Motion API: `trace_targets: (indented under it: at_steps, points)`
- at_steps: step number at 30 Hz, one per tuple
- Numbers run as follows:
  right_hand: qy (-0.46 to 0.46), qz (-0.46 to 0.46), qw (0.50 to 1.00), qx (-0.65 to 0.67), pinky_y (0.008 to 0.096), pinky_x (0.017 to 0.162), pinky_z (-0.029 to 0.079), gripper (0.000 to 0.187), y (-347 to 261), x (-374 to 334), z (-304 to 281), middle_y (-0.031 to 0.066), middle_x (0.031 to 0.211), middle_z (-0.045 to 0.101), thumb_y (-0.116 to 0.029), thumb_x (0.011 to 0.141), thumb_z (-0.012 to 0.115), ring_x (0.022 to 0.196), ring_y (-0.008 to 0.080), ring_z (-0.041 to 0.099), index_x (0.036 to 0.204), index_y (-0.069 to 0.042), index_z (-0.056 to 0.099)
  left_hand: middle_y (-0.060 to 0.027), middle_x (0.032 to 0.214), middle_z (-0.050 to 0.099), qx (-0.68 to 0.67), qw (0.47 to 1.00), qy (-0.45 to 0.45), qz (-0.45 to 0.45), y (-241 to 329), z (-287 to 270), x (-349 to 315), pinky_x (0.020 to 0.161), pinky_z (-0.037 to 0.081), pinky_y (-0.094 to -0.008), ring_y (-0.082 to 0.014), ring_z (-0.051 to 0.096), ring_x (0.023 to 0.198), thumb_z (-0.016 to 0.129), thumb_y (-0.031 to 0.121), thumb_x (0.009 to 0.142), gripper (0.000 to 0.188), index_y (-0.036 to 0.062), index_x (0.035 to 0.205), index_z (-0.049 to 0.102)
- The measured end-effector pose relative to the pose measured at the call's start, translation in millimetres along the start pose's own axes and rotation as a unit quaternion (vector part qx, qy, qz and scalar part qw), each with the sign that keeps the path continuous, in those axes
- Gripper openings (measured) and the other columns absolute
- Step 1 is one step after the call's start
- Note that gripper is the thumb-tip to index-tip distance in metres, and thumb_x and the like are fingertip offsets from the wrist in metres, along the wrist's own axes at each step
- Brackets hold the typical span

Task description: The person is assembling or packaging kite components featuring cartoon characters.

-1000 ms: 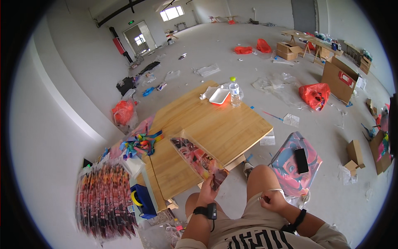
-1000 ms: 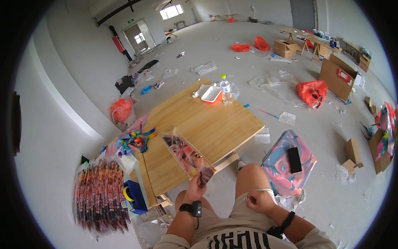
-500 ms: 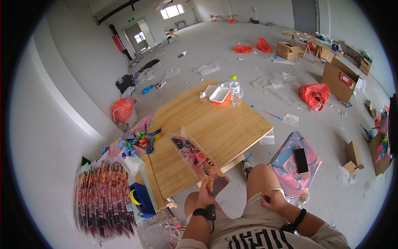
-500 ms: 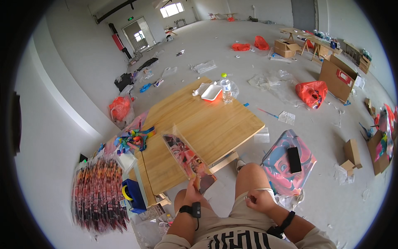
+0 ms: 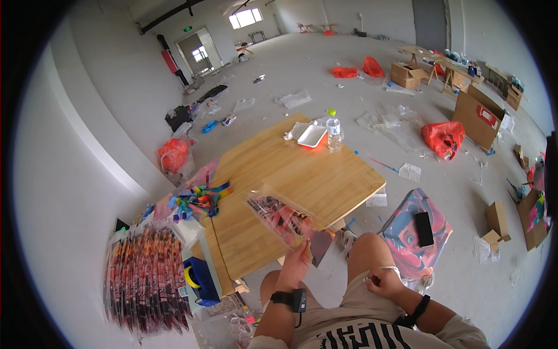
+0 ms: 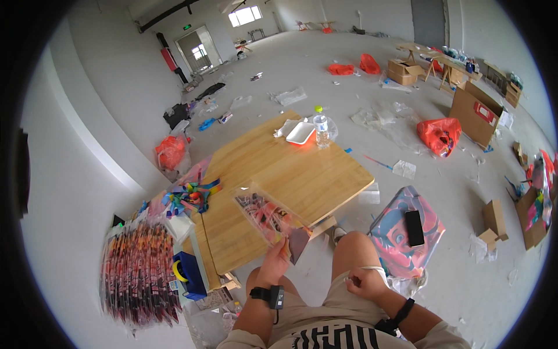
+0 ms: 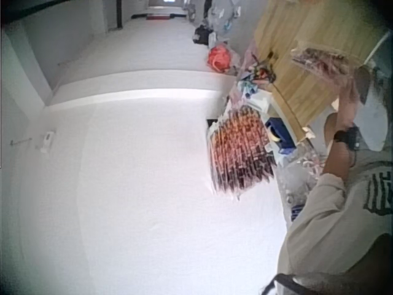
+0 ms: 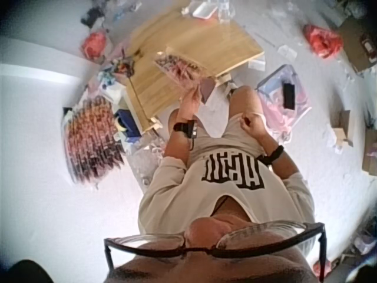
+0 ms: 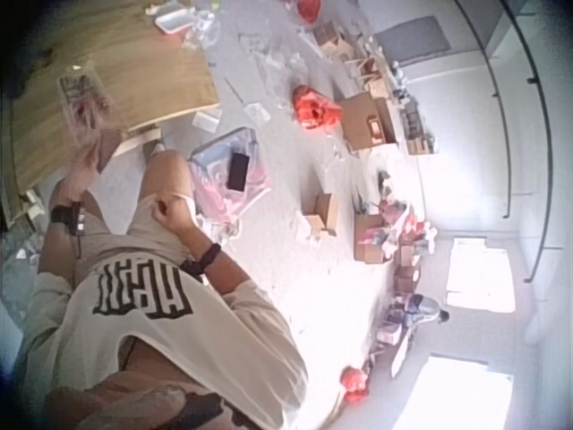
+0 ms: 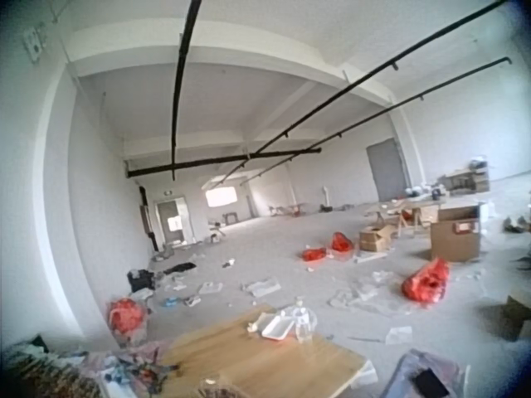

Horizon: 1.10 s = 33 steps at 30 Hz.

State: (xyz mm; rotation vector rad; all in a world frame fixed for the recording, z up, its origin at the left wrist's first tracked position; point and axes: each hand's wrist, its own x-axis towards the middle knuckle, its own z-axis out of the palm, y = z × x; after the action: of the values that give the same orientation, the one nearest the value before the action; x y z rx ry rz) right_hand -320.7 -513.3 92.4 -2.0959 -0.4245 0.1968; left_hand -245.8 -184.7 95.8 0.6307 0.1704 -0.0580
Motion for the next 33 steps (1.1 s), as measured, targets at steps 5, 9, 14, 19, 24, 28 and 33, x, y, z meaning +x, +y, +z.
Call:
trace_targets:
  at_steps: [5,9,14,19,24,28,33]
  points:
    - [-0.002,0.008,1.000,0.007,0.0342,0.053,0.047,0.019,-3,0,-1,0.0037,0.064,0.061,-0.024,0.087,0.074,0.055,0.0176,0.060,0.086,-0.008,0.064,-0.0030,0.126,0.065,-0.023,0.995,-0.031,0.089,21,56,8,0.099,0.054,-0.0278,-0.0137,0.064,0.115,0.063,0.003,0.100,0.034,0.0106,0.132,0.057]
    - [-0.002,0.009,1.000,-0.006,0.0336,0.054,0.047,0.019,-8,-2,-3,0.0040,0.063,0.061,-0.023,0.087,0.074,0.056,0.0170,0.060,0.086,-0.007,0.064,-0.0033,0.129,0.062,-0.068,0.988,-0.051,0.126,30,107,-5,0.101,0.053,-0.0290,-0.0142,0.063,0.116,0.063,0.002,0.099,0.040,0.0143,0.136,0.054]
    - [-0.082,0.002,0.993,0.090,0.0314,0.058,0.048,0.012,-11,-1,-21,0.0033,0.069,0.061,-0.016,0.093,0.068,0.062,0.0146,0.062,0.087,-0.006,0.064,-0.0022,0.123,0.063,0.046,0.980,0.001,0.196,18,130,-24,0.098,0.049,-0.0282,-0.0126,0.062,0.109,0.065,0.007,0.100,0.030,0.0057,0.129,0.057]
    - [0.044,-0.178,0.960,0.209,0.0396,0.105,0.044,0.009,-76,17,-78,0.0139,0.139,0.052,-0.009,0.101,0.059,0.121,0.0225,0.057,0.096,-0.008,0.066,-0.0024,0.116,0.065,0.166,0.962,0.044,0.212,-1,133,-48,0.092,0.049,-0.0282,-0.0124,0.061,0.105,0.065,0.009,0.100,0.024,0.0031,0.122,0.061]
    - [-0.027,-0.121,0.939,0.321,0.0433,0.116,0.034,0.010,-118,24,-104,0.0171,0.157,0.038,-0.011,0.101,0.060,0.141,0.0281,0.043,0.105,-0.006,0.067,-0.0059,0.113,0.070,0.241,0.945,0.078,0.206,-22,146,-70,0.089,0.051,-0.0270,-0.0115,0.064,0.101,0.069,0.010,0.097,0.022,-0.0029,0.115,0.068]
    - [-0.019,-0.105,0.953,0.283,0.0368,0.106,0.044,0.013,-124,28,-98,0.0154,0.137,0.057,-0.013,0.102,0.061,0.125,0.0199,0.056,0.107,-0.003,0.068,-0.0061,0.112,0.071,0.243,0.952,0.065,0.177,-41,135,-78,0.088,0.052,-0.0272,-0.0107,0.065,0.099,0.070,0.009,0.097,0.023,-0.0037,0.116,0.068]
    - [0.003,-0.047,0.975,0.219,0.0302,0.088,0.053,0.014,-116,31,-86,0.0081,0.102,0.072,-0.011,0.101,0.063,0.098,0.0125,0.066,0.107,0.000,0.069,-0.0051,0.113,0.067,0.234,0.955,0.016,0.184,-56,124,-82,0.087,0.051,-0.0271,-0.0117,0.062,0.101,0.064,0.011,0.100,0.020,-0.0003,0.118,0.064]
